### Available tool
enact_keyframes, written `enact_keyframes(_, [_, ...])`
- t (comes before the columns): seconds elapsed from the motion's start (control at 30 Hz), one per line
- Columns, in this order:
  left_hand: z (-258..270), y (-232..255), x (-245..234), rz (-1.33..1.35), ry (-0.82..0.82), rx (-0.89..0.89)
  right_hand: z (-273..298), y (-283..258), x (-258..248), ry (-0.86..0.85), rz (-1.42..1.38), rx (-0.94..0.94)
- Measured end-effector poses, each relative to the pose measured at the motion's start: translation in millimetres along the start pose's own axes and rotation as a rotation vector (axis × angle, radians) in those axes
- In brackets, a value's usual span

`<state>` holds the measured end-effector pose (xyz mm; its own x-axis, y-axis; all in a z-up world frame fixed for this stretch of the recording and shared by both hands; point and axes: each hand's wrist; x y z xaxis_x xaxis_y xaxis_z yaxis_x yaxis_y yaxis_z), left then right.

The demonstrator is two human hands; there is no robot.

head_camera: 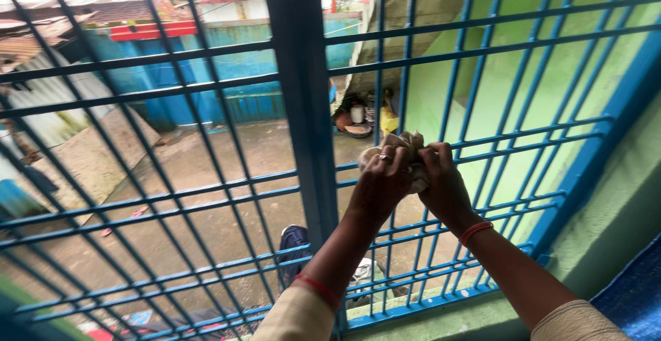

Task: The person wipes a blue metal window grille with a cloth. They move the cloth along the horizontal and vertical bars, cleaning different sections of the grille.

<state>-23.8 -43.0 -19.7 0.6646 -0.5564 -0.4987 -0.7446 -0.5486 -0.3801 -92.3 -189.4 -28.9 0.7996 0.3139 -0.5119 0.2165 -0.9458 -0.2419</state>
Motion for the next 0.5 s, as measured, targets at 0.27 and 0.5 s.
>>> enact_keyframes(0.27, [53,-73,-88,0.147,0.295,-0.331,-40,-108,12,0.107,-0.295,-0.329])
enact_keyframes(0.5, [76,-76,-90,0.176,0.359,-0.446,-27,-143,55,0.114,-0.413,-0.272])
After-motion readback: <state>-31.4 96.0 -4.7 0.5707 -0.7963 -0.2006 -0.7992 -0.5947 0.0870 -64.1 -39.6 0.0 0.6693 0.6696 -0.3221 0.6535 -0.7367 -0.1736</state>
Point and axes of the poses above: each hand's wrist, its own z-axis away from the middle knuckle, its own x-axis out of the palm, y = z × x, and after that the axes turned 1 degree about -z, right-handed
